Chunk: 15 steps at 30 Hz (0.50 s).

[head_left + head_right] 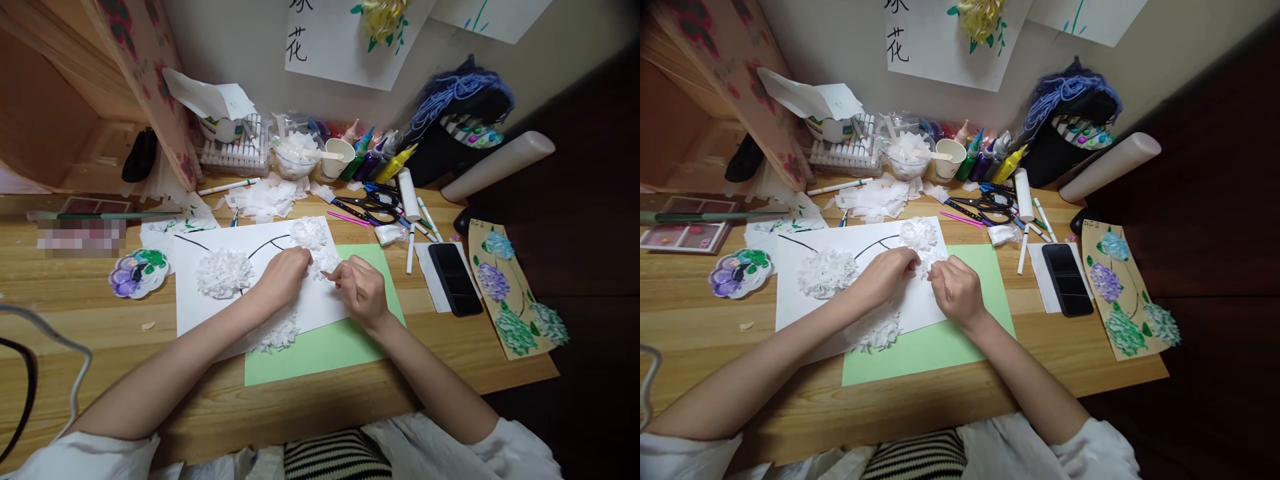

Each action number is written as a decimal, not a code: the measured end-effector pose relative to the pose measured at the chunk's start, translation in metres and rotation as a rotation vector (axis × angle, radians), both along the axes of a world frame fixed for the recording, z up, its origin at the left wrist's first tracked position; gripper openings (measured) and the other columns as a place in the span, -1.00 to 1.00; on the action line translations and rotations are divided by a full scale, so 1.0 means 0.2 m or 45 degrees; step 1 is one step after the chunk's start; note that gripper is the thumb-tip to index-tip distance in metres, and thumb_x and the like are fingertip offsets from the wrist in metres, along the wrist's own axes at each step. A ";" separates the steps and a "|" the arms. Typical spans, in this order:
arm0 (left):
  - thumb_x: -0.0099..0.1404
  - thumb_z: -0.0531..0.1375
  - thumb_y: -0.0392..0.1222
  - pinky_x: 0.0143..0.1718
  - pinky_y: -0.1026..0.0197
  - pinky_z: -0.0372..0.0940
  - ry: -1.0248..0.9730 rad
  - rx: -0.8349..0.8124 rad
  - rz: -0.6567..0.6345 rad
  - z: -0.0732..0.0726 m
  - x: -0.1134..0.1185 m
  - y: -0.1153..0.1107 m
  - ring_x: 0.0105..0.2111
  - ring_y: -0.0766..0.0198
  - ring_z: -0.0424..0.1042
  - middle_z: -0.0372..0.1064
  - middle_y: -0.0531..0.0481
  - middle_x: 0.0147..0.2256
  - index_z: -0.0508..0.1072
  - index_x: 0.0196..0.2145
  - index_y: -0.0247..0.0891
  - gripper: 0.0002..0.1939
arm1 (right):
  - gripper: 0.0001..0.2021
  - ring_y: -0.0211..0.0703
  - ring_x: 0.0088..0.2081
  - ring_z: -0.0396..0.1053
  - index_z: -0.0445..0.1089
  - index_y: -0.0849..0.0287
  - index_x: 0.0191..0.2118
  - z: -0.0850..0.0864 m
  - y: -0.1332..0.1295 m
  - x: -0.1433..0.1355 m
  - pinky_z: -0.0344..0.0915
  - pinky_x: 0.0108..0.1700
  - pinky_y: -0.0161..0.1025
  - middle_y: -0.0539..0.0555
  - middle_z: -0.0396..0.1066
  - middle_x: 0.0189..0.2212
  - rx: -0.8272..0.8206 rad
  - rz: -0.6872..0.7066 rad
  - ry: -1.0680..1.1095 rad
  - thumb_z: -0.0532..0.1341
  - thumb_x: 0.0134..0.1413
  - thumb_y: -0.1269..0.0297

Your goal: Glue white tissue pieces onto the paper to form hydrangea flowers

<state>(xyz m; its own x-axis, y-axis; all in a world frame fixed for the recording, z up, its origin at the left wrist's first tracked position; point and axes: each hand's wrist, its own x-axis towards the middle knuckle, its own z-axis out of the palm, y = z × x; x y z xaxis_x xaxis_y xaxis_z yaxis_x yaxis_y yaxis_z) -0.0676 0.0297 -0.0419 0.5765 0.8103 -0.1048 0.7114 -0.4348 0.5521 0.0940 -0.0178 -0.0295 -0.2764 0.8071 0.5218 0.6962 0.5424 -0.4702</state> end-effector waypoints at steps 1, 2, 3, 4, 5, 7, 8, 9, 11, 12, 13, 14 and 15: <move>0.12 -0.01 -0.43 -0.29 0.20 0.24 0.004 -0.001 0.001 0.00 0.00 0.00 -0.32 0.21 0.36 0.41 -0.06 -0.33 0.37 -0.30 -0.30 -0.77 | -0.68 -0.24 -0.55 0.16 0.23 0.18 -0.53 0.00 0.00 0.00 0.12 -0.46 -0.26 0.02 0.24 -0.67 -0.007 -0.002 -0.012 -0.08 0.21 0.46; 0.12 -0.01 -0.43 -0.28 0.20 0.24 0.005 0.002 -0.001 0.00 0.00 0.00 -0.31 0.21 0.36 0.41 -0.06 -0.33 0.37 -0.30 -0.30 -0.77 | -0.68 -0.24 -0.56 0.16 0.23 0.18 -0.54 -0.01 0.01 0.00 0.12 -0.46 -0.27 0.01 0.24 -0.67 -0.009 -0.007 -0.022 -0.08 0.21 0.46; 0.13 -0.01 -0.43 -0.28 0.19 0.24 0.004 0.007 -0.004 0.00 0.00 0.00 -0.31 0.21 0.36 0.41 -0.06 -0.33 0.37 -0.30 -0.30 -0.77 | -0.67 -0.24 -0.56 0.16 0.23 0.18 -0.54 -0.01 0.01 0.00 0.12 -0.46 -0.27 0.01 0.24 -0.67 -0.009 -0.013 -0.032 -0.08 0.21 0.46; 0.13 -0.01 -0.43 -0.28 0.19 0.24 0.002 0.014 -0.006 0.00 0.00 0.00 -0.31 0.20 0.35 0.41 -0.06 -0.33 0.37 -0.30 -0.30 -0.77 | -0.67 -0.25 -0.56 0.16 0.22 0.18 -0.55 -0.01 0.02 -0.01 0.12 -0.46 -0.27 0.01 0.24 -0.68 -0.006 -0.017 -0.039 -0.08 0.22 0.46; 0.13 -0.02 -0.43 -0.28 0.19 0.24 -0.002 0.020 -0.006 0.00 -0.01 0.00 -0.31 0.20 0.35 0.40 -0.06 -0.34 0.37 -0.30 -0.31 -0.77 | -0.66 -0.25 -0.57 0.16 0.22 0.17 -0.55 -0.02 0.02 -0.01 0.11 -0.47 -0.27 0.01 0.24 -0.68 -0.003 -0.021 -0.046 -0.09 0.22 0.45; 0.13 -0.01 -0.44 -0.30 0.20 0.24 -0.015 0.025 -0.003 -0.01 -0.01 0.00 -0.32 0.21 0.35 0.40 -0.06 -0.34 0.37 -0.30 -0.30 -0.76 | -0.64 -0.25 -0.58 0.16 0.22 0.17 -0.57 -0.02 0.03 -0.01 0.11 -0.48 -0.27 0.01 0.23 -0.69 0.001 -0.030 -0.063 -0.09 0.22 0.44; 0.13 -0.01 -0.44 -0.30 0.20 0.23 -0.023 0.027 -0.002 -0.01 -0.01 0.00 -0.32 0.21 0.35 0.40 -0.05 -0.35 0.37 -0.29 -0.30 -0.76 | -0.63 -0.25 -0.59 0.16 0.22 0.17 -0.58 -0.02 0.04 -0.02 0.11 -0.48 -0.28 0.01 0.24 -0.70 0.001 -0.044 -0.068 -0.10 0.23 0.43; 0.13 -0.01 -0.44 -0.30 0.21 0.23 -0.033 0.031 -0.004 -0.01 -0.01 0.00 -0.32 0.21 0.35 0.40 -0.04 -0.35 0.38 -0.29 -0.30 -0.76 | -0.62 -0.25 -0.59 0.17 0.22 0.16 -0.59 -0.02 0.04 -0.02 0.12 -0.49 -0.28 0.01 0.24 -0.71 -0.007 -0.068 -0.070 -0.10 0.23 0.41; 0.13 0.00 -0.43 -0.30 0.21 0.23 -0.050 0.043 -0.011 -0.02 -0.01 0.00 -0.32 0.21 0.35 0.40 -0.04 -0.36 0.38 -0.29 -0.30 -0.77 | -0.60 -0.25 -0.59 0.21 0.23 0.16 -0.61 -0.01 0.06 -0.03 0.13 -0.48 -0.29 0.01 0.26 -0.71 -0.051 -0.146 -0.069 -0.10 0.24 0.38; 0.13 0.00 -0.43 -0.30 0.21 0.22 -0.055 0.049 -0.013 -0.03 -0.01 0.00 -0.33 0.21 0.35 0.40 -0.04 -0.36 0.38 -0.29 -0.30 -0.77 | -0.59 -0.25 -0.59 0.23 0.24 0.16 -0.61 -0.01 0.06 -0.04 0.14 -0.48 -0.29 0.01 0.27 -0.71 -0.085 -0.201 -0.064 -0.10 0.25 0.36; 0.13 0.00 -0.43 -0.30 0.21 0.22 -0.056 0.053 -0.016 -0.03 -0.01 0.00 -0.33 0.21 0.35 0.40 -0.04 -0.35 0.38 -0.30 -0.30 -0.77 | -0.57 -0.26 -0.60 0.25 0.25 0.16 -0.62 -0.01 0.07 -0.05 0.15 -0.48 -0.29 0.01 0.28 -0.71 -0.121 -0.261 -0.056 -0.10 0.25 0.34; 0.13 0.00 -0.44 -0.31 0.21 0.22 -0.055 0.055 -0.019 -0.03 -0.01 0.00 -0.33 0.21 0.35 0.40 -0.04 -0.35 0.38 -0.30 -0.30 -0.77 | -0.56 -0.26 -0.60 0.26 0.27 0.16 -0.63 -0.01 0.08 -0.06 0.15 -0.48 -0.30 0.01 0.29 -0.72 -0.156 -0.317 -0.050 -0.10 0.25 0.32; 0.13 0.00 -0.44 -0.31 0.21 0.22 -0.054 0.056 -0.021 -0.03 -0.01 0.00 -0.33 0.21 0.35 0.40 -0.03 -0.36 0.38 -0.30 -0.30 -0.77 | -0.56 -0.27 -0.61 0.26 0.29 0.16 -0.63 0.00 0.09 -0.07 0.14 -0.50 -0.30 0.01 0.29 -0.72 -0.185 -0.366 -0.046 -0.09 0.25 0.31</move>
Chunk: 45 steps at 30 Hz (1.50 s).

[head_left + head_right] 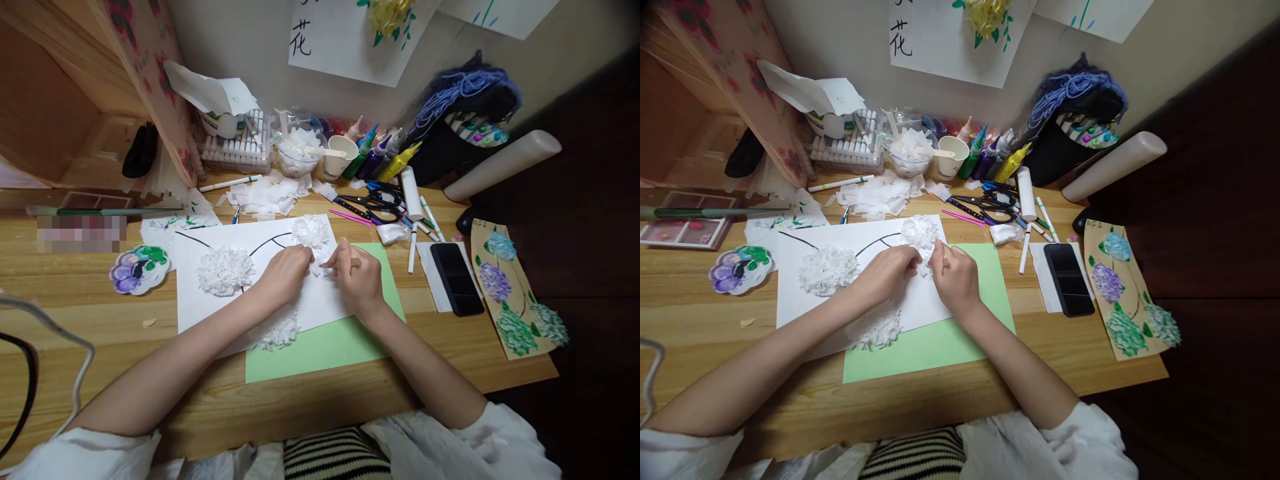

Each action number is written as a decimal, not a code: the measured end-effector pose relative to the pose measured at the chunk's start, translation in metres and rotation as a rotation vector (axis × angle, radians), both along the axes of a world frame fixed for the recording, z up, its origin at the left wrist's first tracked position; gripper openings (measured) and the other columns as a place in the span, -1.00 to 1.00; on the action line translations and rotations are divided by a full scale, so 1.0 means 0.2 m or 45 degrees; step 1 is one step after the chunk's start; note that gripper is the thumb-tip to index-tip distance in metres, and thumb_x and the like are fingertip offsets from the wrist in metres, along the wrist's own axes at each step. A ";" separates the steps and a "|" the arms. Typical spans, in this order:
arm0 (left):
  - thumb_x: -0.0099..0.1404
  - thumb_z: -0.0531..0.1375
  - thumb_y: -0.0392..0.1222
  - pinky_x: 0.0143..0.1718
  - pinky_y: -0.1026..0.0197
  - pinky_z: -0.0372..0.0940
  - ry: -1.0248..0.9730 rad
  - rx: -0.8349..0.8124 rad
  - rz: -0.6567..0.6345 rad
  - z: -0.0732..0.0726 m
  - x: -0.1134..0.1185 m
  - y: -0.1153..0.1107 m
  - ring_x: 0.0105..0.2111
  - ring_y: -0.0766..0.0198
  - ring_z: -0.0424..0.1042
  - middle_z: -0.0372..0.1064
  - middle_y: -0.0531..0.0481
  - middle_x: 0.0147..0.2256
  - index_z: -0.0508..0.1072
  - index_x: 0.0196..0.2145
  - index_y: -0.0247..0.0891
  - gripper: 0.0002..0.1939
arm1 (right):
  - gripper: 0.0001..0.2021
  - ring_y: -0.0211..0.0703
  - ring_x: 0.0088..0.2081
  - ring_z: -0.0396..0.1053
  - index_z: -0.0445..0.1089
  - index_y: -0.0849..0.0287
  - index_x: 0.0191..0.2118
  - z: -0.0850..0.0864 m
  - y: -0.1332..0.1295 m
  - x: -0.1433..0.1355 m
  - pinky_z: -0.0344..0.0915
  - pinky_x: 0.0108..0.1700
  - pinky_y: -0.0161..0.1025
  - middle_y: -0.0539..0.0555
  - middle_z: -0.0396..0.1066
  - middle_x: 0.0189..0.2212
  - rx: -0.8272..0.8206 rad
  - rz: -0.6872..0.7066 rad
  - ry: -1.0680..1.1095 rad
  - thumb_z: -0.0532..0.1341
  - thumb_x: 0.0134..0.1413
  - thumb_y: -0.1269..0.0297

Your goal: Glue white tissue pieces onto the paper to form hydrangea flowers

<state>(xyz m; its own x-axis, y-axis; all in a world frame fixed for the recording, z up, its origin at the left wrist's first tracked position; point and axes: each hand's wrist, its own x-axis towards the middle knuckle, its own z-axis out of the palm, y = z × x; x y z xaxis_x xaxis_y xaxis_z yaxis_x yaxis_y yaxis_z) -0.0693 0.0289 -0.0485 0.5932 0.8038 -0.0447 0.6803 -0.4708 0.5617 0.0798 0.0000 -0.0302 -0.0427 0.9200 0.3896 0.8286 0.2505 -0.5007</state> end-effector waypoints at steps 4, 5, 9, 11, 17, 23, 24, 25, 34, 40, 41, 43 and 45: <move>0.12 -0.01 -0.45 -0.34 0.22 0.21 0.004 0.008 0.002 0.00 0.00 0.00 -0.35 0.22 0.35 0.40 -0.03 -0.37 0.38 -0.31 -0.30 -0.76 | -0.54 -0.28 -0.65 0.24 0.31 0.16 -0.63 0.03 0.01 -0.02 0.10 -0.53 -0.31 -0.01 0.28 -0.74 -0.051 -0.053 0.009 -0.09 0.25 0.27; 0.12 -0.01 -0.45 -0.34 0.22 0.21 0.003 0.011 0.004 0.00 0.00 0.00 -0.35 0.22 0.35 0.40 -0.03 -0.37 0.38 -0.31 -0.30 -0.75 | -0.54 -0.28 -0.64 0.25 0.31 0.16 -0.64 0.04 0.01 -0.02 0.11 -0.52 -0.31 0.00 0.29 -0.74 -0.040 -0.033 0.014 -0.09 0.25 0.28; 0.12 -0.01 -0.45 -0.33 0.21 0.21 0.005 -0.002 0.005 -0.01 0.00 0.00 -0.35 0.22 0.34 0.40 -0.03 -0.36 0.38 -0.30 -0.30 -0.76 | -0.53 -0.26 -0.60 0.25 0.26 0.17 -0.65 0.07 -0.02 0.00 0.16 -0.45 -0.30 0.02 0.29 -0.72 0.108 0.108 0.041 -0.12 0.26 0.31; 0.13 -0.01 -0.44 -0.34 0.21 0.21 0.004 -0.007 0.005 -0.01 0.00 0.00 -0.36 0.22 0.34 0.39 -0.04 -0.37 0.37 -0.31 -0.30 -0.77 | -0.54 -0.27 -0.61 0.22 0.25 0.17 -0.64 0.07 -0.02 0.01 0.14 -0.47 -0.30 0.02 0.26 -0.73 0.141 0.208 0.021 -0.13 0.26 0.33; 0.12 -0.01 -0.44 -0.34 0.21 0.20 -0.004 -0.005 0.009 0.01 0.00 0.00 -0.37 0.22 0.33 0.38 -0.03 -0.40 0.38 -0.33 -0.29 -0.78 | -0.56 -0.27 -0.63 0.18 0.25 0.17 -0.62 0.01 0.02 0.01 0.10 -0.49 -0.28 0.01 0.25 -0.74 0.150 0.315 -0.110 -0.12 0.26 0.35; 0.12 -0.01 -0.44 -0.32 0.21 0.22 -0.014 -0.032 0.006 -0.01 0.00 0.01 -0.36 0.22 0.34 0.40 -0.04 -0.36 0.38 -0.30 -0.28 -0.75 | -0.54 -0.26 -0.62 0.21 0.23 0.15 -0.64 0.01 0.03 0.03 0.12 -0.49 -0.28 0.00 0.24 -0.74 0.067 0.257 -0.075 -0.14 0.27 0.31; 0.12 -0.01 -0.44 -0.31 0.21 0.22 -0.009 -0.035 0.007 -0.01 0.00 0.01 -0.35 0.22 0.34 0.40 -0.05 -0.36 0.38 -0.30 -0.28 -0.75 | -0.54 -0.26 -0.62 0.22 0.24 0.15 -0.64 0.01 0.03 0.03 0.13 -0.49 -0.28 0.00 0.24 -0.74 0.053 0.246 -0.067 -0.14 0.27 0.30; 0.11 -0.01 -0.44 -0.31 0.21 0.22 -0.007 -0.037 0.006 -0.01 0.00 0.01 -0.35 0.22 0.34 0.40 -0.05 -0.36 0.38 -0.30 -0.28 -0.75 | -0.54 -0.27 -0.62 0.22 0.24 0.15 -0.64 0.01 0.03 0.03 0.13 -0.49 -0.28 0.01 0.24 -0.74 0.049 0.239 -0.068 -0.14 0.27 0.30; 0.12 -0.01 -0.45 -0.31 0.21 0.21 0.014 -0.041 0.007 -0.01 0.00 0.00 -0.35 0.21 0.34 0.39 -0.06 -0.36 0.38 -0.31 -0.30 -0.76 | -0.54 -0.27 -0.61 0.23 0.22 0.15 -0.65 0.02 0.05 0.03 0.12 -0.50 -0.28 0.03 0.28 -0.73 0.113 0.288 -0.094 -0.12 0.26 0.31; 0.12 -0.01 -0.44 -0.33 0.22 0.22 0.003 -0.031 0.008 0.00 0.00 0.01 -0.35 0.22 0.35 0.40 -0.05 -0.35 0.38 -0.30 -0.30 -0.76 | -0.53 -0.28 -0.61 0.24 0.20 0.15 -0.66 0.04 0.03 0.03 0.15 -0.48 -0.29 0.01 0.25 -0.73 0.041 0.311 -0.015 -0.13 0.27 0.29; 0.13 -0.01 -0.44 -0.33 0.21 0.22 0.002 -0.028 0.009 0.00 0.00 0.00 -0.35 0.22 0.35 0.40 -0.05 -0.35 0.38 -0.30 -0.30 -0.76 | -0.53 -0.28 -0.60 0.24 0.21 0.15 -0.66 0.03 0.03 0.03 0.15 -0.48 -0.29 0.01 0.26 -0.73 0.039 0.320 -0.027 -0.14 0.27 0.28; 0.12 -0.01 -0.44 -0.32 0.21 0.23 -0.002 -0.018 0.006 0.00 0.00 0.00 -0.35 0.22 0.35 0.40 -0.06 -0.35 0.38 -0.30 -0.30 -0.76 | -0.53 -0.27 -0.61 0.24 0.22 0.15 -0.65 0.02 0.04 0.03 0.15 -0.48 -0.29 0.01 0.27 -0.73 0.040 0.323 -0.039 -0.14 0.27 0.28; 0.12 -0.01 -0.44 -0.32 0.21 0.23 -0.003 -0.015 0.004 0.00 0.00 0.01 -0.35 0.22 0.35 0.40 -0.06 -0.36 0.38 -0.30 -0.30 -0.75 | -0.52 -0.27 -0.61 0.24 0.23 0.15 -0.66 0.02 0.04 0.03 0.15 -0.49 -0.29 0.02 0.27 -0.73 0.039 0.310 -0.033 -0.13 0.26 0.27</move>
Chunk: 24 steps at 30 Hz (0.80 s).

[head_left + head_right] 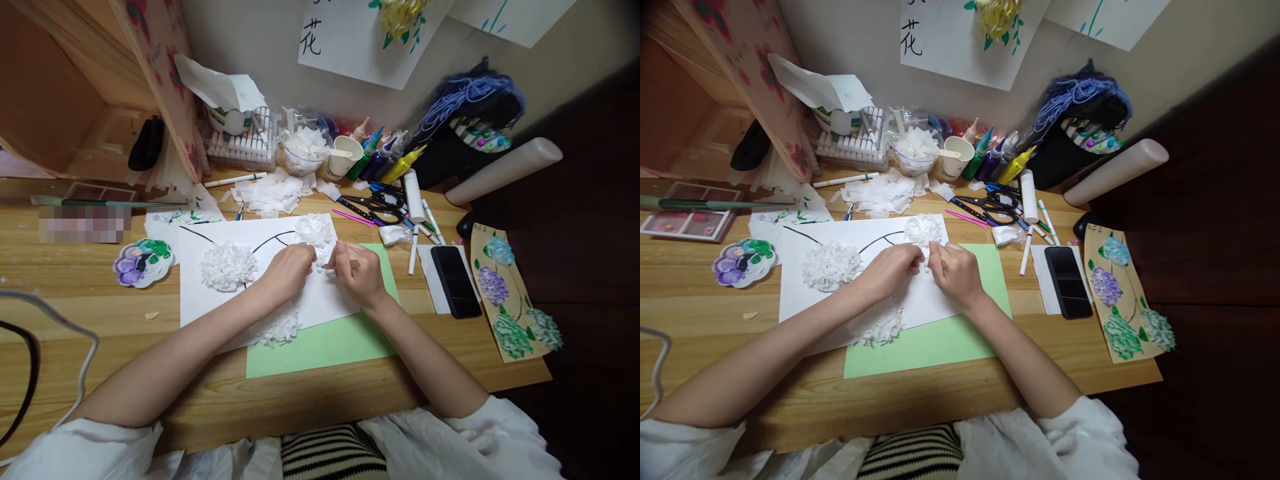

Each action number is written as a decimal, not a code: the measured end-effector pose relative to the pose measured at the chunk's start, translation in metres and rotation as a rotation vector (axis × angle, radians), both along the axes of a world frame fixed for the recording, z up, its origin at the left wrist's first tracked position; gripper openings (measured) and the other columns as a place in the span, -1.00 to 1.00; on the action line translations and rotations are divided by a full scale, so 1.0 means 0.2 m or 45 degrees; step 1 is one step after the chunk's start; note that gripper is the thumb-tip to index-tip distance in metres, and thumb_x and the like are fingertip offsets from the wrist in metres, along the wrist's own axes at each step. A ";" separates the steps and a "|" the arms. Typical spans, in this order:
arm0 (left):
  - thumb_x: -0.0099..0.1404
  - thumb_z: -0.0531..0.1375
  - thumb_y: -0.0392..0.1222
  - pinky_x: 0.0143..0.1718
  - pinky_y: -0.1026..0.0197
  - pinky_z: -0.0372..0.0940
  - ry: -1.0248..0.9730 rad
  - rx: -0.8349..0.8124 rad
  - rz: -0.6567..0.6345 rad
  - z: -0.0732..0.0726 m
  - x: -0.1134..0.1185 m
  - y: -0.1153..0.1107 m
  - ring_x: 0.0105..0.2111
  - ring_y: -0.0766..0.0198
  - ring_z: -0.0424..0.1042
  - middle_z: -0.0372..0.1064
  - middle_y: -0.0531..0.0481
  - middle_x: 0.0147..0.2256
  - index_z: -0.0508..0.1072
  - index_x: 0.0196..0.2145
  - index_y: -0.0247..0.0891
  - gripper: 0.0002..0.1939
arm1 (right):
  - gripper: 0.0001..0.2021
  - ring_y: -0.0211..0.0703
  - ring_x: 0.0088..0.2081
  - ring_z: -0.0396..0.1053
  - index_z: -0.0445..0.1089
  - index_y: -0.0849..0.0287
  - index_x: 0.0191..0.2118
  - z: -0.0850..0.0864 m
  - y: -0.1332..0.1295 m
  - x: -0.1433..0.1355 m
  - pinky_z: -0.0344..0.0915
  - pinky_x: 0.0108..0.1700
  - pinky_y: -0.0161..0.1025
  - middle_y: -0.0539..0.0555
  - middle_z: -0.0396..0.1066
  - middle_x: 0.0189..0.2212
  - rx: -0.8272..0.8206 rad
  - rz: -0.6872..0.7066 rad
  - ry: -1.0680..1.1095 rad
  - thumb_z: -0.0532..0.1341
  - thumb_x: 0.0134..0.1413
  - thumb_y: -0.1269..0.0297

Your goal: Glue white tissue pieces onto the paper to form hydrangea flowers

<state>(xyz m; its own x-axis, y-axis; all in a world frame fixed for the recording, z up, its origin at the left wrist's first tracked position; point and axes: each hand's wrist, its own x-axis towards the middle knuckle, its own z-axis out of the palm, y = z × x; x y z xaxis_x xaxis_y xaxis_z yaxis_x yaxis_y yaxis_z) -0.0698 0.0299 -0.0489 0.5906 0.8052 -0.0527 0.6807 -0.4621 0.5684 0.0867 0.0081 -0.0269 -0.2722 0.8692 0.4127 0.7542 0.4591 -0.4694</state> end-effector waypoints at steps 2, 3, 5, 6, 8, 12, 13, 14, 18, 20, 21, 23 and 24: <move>0.11 -0.01 -0.45 -0.32 0.21 0.23 0.004 -0.005 0.003 0.00 0.00 0.00 -0.35 0.22 0.35 0.40 -0.05 -0.36 0.39 -0.30 -0.29 -0.75 | -0.52 -0.27 -0.61 0.25 0.24 0.16 -0.66 0.00 0.00 0.00 0.15 -0.49 -0.29 0.02 0.27 -0.73 -0.024 -0.025 0.021 -0.13 0.26 0.26; 0.11 -0.01 -0.45 -0.31 0.21 0.23 0.006 -0.011 0.005 0.00 0.00 0.00 -0.35 0.22 0.35 0.41 -0.05 -0.36 0.39 -0.30 -0.29 -0.74 | -0.51 -0.27 -0.61 0.25 0.24 0.16 -0.67 0.00 0.00 0.00 0.16 -0.49 -0.30 0.01 0.27 -0.73 -0.041 -0.046 0.037 -0.13 0.26 0.26; 0.10 -0.01 -0.46 -0.31 0.21 0.23 0.005 -0.018 0.008 0.00 0.00 0.00 -0.34 0.22 0.35 0.41 -0.05 -0.35 0.39 -0.30 -0.29 -0.74 | -0.49 -0.29 -0.62 0.26 0.26 0.16 -0.68 0.00 0.00 0.00 0.17 -0.48 -0.31 0.00 0.27 -0.74 -0.078 -0.106 0.087 -0.13 0.27 0.24; 0.10 -0.01 -0.46 -0.31 0.22 0.23 0.003 -0.020 0.007 0.00 0.00 0.00 -0.34 0.22 0.35 0.41 -0.05 -0.35 0.39 -0.30 -0.29 -0.74 | -0.49 -0.30 -0.63 0.26 0.26 0.16 -0.68 0.00 0.00 0.00 0.17 -0.48 -0.31 -0.01 0.27 -0.74 -0.095 -0.143 0.118 -0.12 0.27 0.22; 0.09 -0.01 -0.46 -0.31 0.22 0.23 0.002 -0.020 0.004 0.01 0.00 0.00 -0.34 0.22 0.36 0.41 -0.05 -0.35 0.39 -0.30 -0.29 -0.73 | -0.48 -0.30 -0.64 0.26 0.28 0.16 -0.69 -0.01 0.01 -0.01 0.17 -0.49 -0.32 -0.01 0.28 -0.76 -0.136 -0.221 0.190 -0.10 0.26 0.17; 0.10 0.00 -0.46 -0.31 0.20 0.23 0.001 -0.010 -0.009 -0.01 0.00 0.00 -0.33 0.20 0.36 0.41 -0.05 -0.36 0.39 -0.29 -0.29 -0.74 | -0.47 -0.30 -0.65 0.27 0.31 0.17 -0.70 -0.01 0.01 -0.02 0.18 -0.51 -0.32 0.00 0.32 -0.75 -0.257 -0.296 0.328 -0.05 0.22 0.09; 0.10 0.01 -0.45 -0.30 0.19 0.23 0.000 -0.011 -0.007 -0.02 0.00 0.00 -0.33 0.20 0.36 0.41 -0.05 -0.35 0.39 -0.28 -0.29 -0.74 | -0.47 -0.30 -0.66 0.27 0.32 0.17 -0.70 0.00 0.00 -0.01 0.18 -0.52 -0.32 0.00 0.32 -0.76 -0.281 -0.307 0.378 -0.04 0.22 0.08; 0.11 0.01 -0.44 -0.29 0.19 0.23 0.001 -0.015 -0.005 -0.02 0.00 0.01 -0.32 0.20 0.36 0.41 -0.05 -0.35 0.39 -0.27 -0.29 -0.75 | -0.47 -0.30 -0.66 0.26 0.32 0.17 -0.70 0.01 0.00 0.00 0.17 -0.53 -0.32 0.00 0.30 -0.76 -0.298 -0.323 0.449 -0.04 0.21 0.06; 0.11 0.04 -0.42 -0.28 0.17 0.25 0.002 -0.060 0.015 -0.02 0.00 0.01 -0.31 0.19 0.37 0.43 -0.06 -0.34 0.41 -0.29 -0.28 -0.77 | -0.40 -0.33 -0.72 0.17 0.30 0.18 -0.71 0.02 -0.03 0.08 0.10 -0.61 -0.32 -0.02 0.20 -0.81 -0.283 -0.426 0.883 -0.14 0.22 0.00; 0.10 0.06 -0.41 -0.29 0.19 0.26 -0.009 -0.103 0.020 0.02 -0.01 0.02 -0.33 0.20 0.38 0.44 -0.05 -0.35 0.43 -0.32 -0.28 -0.78 | -0.40 -0.33 -0.72 0.17 0.30 0.18 -0.71 0.00 -0.05 0.15 0.10 -0.61 -0.31 -0.01 0.20 -0.81 -0.283 -0.462 1.066 -0.14 0.21 -0.01; 0.10 0.07 -0.40 -0.29 0.19 0.26 -0.016 -0.119 0.032 0.05 -0.03 0.03 -0.33 0.21 0.38 0.44 -0.05 -0.35 0.44 -0.33 -0.28 -0.80 | -0.41 -0.33 -0.73 0.15 0.29 0.18 -0.71 -0.01 -0.06 0.18 0.08 -0.63 -0.31 -0.02 0.19 -0.81 -0.303 -0.468 1.164 -0.13 0.20 -0.02; 0.15 0.07 -0.35 -0.28 0.20 0.26 -0.016 -0.107 0.108 0.12 -0.06 0.06 -0.34 0.22 0.39 0.45 -0.05 -0.35 0.45 -0.33 -0.27 -0.82 | -0.45 -0.35 -0.75 0.12 0.27 0.18 -0.71 -0.06 -0.06 0.23 0.03 -0.67 -0.32 -0.04 0.17 -0.79 -0.322 -0.504 1.363 -0.07 0.15 -0.03; 0.18 0.06 -0.32 -0.27 0.20 0.26 -0.006 -0.069 0.173 0.15 -0.09 0.09 -0.34 0.22 0.39 0.45 -0.06 -0.34 0.44 -0.32 -0.28 -0.83 | -0.47 -0.35 -0.74 0.12 0.27 0.18 -0.72 -0.09 -0.06 0.26 0.04 -0.67 -0.32 -0.04 0.16 -0.79 -0.329 -0.514 1.441 -0.04 0.13 -0.03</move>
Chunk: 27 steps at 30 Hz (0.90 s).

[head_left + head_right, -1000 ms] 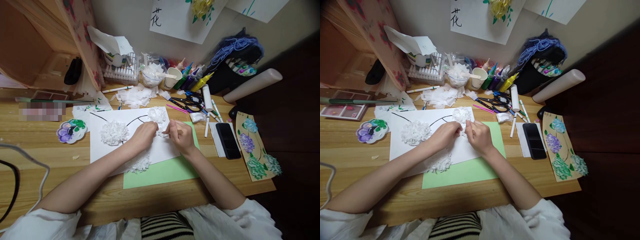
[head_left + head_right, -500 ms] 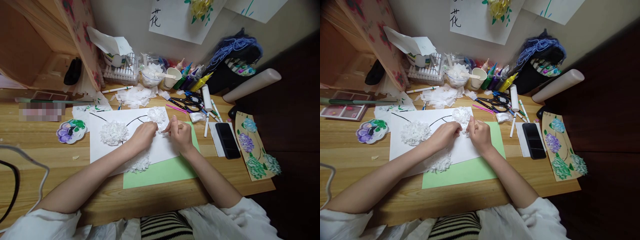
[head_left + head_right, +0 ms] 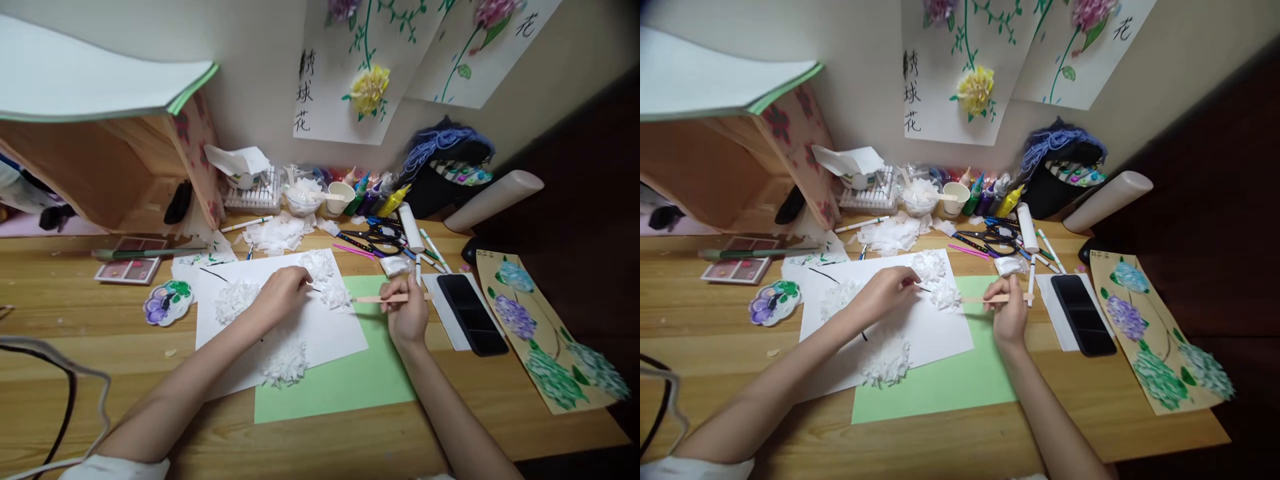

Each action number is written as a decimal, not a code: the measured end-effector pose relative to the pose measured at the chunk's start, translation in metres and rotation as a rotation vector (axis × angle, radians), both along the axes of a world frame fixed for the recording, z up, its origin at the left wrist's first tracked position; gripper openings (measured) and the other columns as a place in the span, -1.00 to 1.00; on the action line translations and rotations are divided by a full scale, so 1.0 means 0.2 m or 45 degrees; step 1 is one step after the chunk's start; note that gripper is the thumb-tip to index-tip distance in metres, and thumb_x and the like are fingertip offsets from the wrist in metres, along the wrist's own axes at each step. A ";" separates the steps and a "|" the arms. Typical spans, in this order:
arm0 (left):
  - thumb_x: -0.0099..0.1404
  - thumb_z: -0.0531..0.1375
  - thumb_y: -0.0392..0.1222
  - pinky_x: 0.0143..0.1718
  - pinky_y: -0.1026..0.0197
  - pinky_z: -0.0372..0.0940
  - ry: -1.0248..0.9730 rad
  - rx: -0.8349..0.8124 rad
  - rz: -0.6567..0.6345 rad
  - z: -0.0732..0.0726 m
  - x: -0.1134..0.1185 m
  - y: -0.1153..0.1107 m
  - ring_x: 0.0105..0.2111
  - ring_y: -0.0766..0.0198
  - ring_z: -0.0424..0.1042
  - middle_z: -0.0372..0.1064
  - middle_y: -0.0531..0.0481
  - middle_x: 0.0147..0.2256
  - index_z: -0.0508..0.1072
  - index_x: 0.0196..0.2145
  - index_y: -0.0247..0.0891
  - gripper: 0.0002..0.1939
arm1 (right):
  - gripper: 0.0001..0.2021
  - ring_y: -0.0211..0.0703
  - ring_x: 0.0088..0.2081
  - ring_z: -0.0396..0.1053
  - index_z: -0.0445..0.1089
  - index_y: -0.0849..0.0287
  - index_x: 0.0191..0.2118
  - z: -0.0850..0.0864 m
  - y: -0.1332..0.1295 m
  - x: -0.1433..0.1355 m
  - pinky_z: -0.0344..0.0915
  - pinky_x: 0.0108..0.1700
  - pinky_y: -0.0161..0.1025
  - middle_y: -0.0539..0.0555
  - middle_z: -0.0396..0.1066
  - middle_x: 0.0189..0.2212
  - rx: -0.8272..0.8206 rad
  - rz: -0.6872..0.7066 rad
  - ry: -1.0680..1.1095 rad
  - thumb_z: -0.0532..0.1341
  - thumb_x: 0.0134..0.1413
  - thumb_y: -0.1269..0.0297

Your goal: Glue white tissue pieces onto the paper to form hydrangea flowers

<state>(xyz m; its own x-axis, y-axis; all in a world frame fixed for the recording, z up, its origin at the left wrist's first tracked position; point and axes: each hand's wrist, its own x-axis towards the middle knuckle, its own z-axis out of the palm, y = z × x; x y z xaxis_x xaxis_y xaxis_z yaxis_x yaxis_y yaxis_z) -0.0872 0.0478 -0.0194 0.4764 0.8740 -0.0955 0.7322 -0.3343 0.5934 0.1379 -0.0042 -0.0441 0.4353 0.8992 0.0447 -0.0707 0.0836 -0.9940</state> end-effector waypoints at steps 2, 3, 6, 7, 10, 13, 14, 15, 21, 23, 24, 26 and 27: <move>0.22 0.06 -0.28 -0.25 0.18 0.26 0.067 0.117 0.142 0.04 -0.04 0.07 -0.29 0.20 0.39 0.43 -0.08 -0.31 0.43 -0.28 -0.29 -0.83 | -0.48 -0.35 -0.74 0.13 0.27 0.18 -0.72 -0.04 0.00 0.03 0.05 -0.67 -0.32 -0.04 0.16 -0.78 -0.004 -0.022 0.093 -0.01 0.11 -0.03; 0.22 0.07 -0.26 -0.23 0.16 0.25 0.121 0.184 0.200 0.05 -0.06 0.10 -0.26 0.17 0.38 0.41 -0.10 -0.28 0.41 -0.26 -0.29 -0.83 | -0.48 -0.35 -0.74 0.12 0.27 0.18 -0.73 -0.06 0.01 0.03 0.04 -0.67 -0.32 -0.04 0.16 -0.78 -0.007 -0.017 0.124 -0.01 0.11 -0.03; 0.20 0.12 -0.23 -0.19 0.11 0.24 0.316 0.351 0.274 0.02 -0.08 0.22 -0.12 0.06 0.31 0.35 -0.18 -0.17 0.39 -0.20 -0.31 -0.80 | -0.48 -0.37 -0.73 0.12 0.28 0.19 -0.72 -0.07 0.01 0.03 0.03 -0.67 -0.34 -0.04 0.17 -0.77 -0.023 0.017 0.203 -0.01 0.10 -0.03; 0.20 0.12 -0.22 -0.20 0.10 0.25 0.364 0.396 0.268 0.00 -0.07 0.25 -0.10 0.03 0.29 0.33 -0.20 -0.16 0.38 -0.19 -0.31 -0.78 | -0.48 -0.37 -0.73 0.12 0.29 0.19 -0.72 -0.07 0.01 0.03 0.03 -0.67 -0.34 -0.04 0.17 -0.77 -0.035 0.030 0.224 -0.01 0.10 -0.03; 0.23 0.07 -0.23 -0.24 0.13 0.24 0.450 0.471 0.220 -0.07 -0.06 0.31 -0.13 0.05 0.31 0.35 -0.20 -0.20 0.40 -0.23 -0.30 -0.82 | -0.48 -0.37 -0.73 0.12 0.29 0.19 -0.72 -0.07 0.00 0.03 0.04 -0.66 -0.34 -0.03 0.18 -0.76 -0.074 0.049 0.271 -0.01 0.10 -0.03; 0.27 -0.01 -0.28 -0.25 0.16 0.21 0.430 0.491 0.222 -0.10 -0.06 0.34 -0.18 0.10 0.34 0.38 -0.16 -0.26 0.41 -0.30 -0.28 -0.80 | -0.48 -0.38 -0.73 0.12 0.29 0.20 -0.72 -0.07 -0.01 0.05 0.05 -0.65 -0.35 -0.04 0.18 -0.76 -0.084 0.029 0.303 0.00 0.10 -0.02; 0.28 -0.02 -0.28 -0.26 0.17 0.21 0.394 0.485 0.240 -0.09 -0.06 0.34 -0.19 0.12 0.34 0.39 -0.15 -0.27 0.41 -0.30 -0.28 -0.79 | -0.49 -0.38 -0.73 0.12 0.29 0.20 -0.72 -0.07 -0.01 0.05 0.05 -0.65 -0.35 -0.04 0.18 -0.76 -0.084 0.022 0.311 0.00 0.09 -0.02; 0.28 -0.02 -0.26 -0.26 0.18 0.21 0.346 0.470 0.259 -0.09 -0.07 0.34 -0.20 0.13 0.34 0.39 -0.14 -0.27 0.40 -0.30 -0.28 -0.79 | -0.49 -0.38 -0.73 0.12 0.29 0.20 -0.72 -0.07 -0.01 0.06 0.05 -0.65 -0.35 -0.04 0.18 -0.76 -0.083 0.019 0.317 0.00 0.09 -0.02; 0.29 -0.01 -0.16 -0.26 0.21 0.19 0.023 0.270 0.237 0.06 -0.06 0.24 -0.30 0.22 0.34 0.39 -0.05 -0.34 0.39 -0.36 -0.29 -0.77 | -0.48 -0.39 -0.73 0.12 0.29 0.21 -0.71 -0.05 -0.02 0.05 0.03 -0.66 -0.36 -0.04 0.20 -0.75 -0.088 0.028 0.302 0.01 0.08 -0.05; 0.30 -0.01 -0.13 -0.28 0.22 0.18 -0.026 0.162 0.111 0.11 -0.03 0.15 -0.32 0.24 0.33 0.38 -0.04 -0.36 0.39 -0.39 -0.29 -0.74 | -0.48 -0.39 -0.72 0.14 0.29 0.20 -0.70 -0.04 -0.04 0.04 0.04 -0.65 -0.36 -0.04 0.20 -0.75 -0.065 0.058 0.264 -0.01 0.10 -0.04; 0.30 -0.01 -0.13 -0.28 0.23 0.18 -0.042 0.099 0.013 0.13 -0.02 0.10 -0.32 0.24 0.33 0.38 -0.04 -0.36 0.40 -0.39 -0.29 -0.74 | -0.47 -0.38 -0.72 0.14 0.30 0.20 -0.70 -0.04 -0.05 0.03 0.04 -0.64 -0.35 -0.04 0.20 -0.75 -0.044 0.082 0.241 -0.03 0.12 -0.04; 0.30 0.00 -0.13 -0.30 0.24 0.19 -0.021 -0.005 -0.186 0.15 0.01 0.01 -0.33 0.26 0.33 0.38 -0.04 -0.37 0.43 -0.40 -0.28 -0.73 | -0.45 -0.36 -0.70 0.15 0.30 0.19 -0.70 -0.03 -0.07 0.02 0.05 -0.62 -0.33 -0.03 0.19 -0.76 0.005 0.142 0.189 -0.07 0.16 -0.02; 0.30 0.01 -0.14 -0.31 0.25 0.18 0.006 -0.035 -0.254 0.15 0.03 -0.03 -0.33 0.26 0.32 0.38 -0.04 -0.37 0.43 -0.40 -0.28 -0.73 | -0.44 -0.35 -0.69 0.16 0.30 0.19 -0.70 -0.03 -0.08 0.01 0.06 -0.60 -0.31 -0.03 0.19 -0.76 0.029 0.172 0.156 -0.10 0.18 -0.01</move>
<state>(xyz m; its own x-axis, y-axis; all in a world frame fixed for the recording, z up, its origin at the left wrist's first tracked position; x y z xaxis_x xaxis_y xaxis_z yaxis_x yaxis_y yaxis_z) -0.0813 0.0418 0.0099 0.6396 0.7591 -0.1208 0.6558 -0.4569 0.6010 0.1395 -0.0197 -0.0497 0.3141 0.9492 0.0202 -0.2031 0.0879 -0.9752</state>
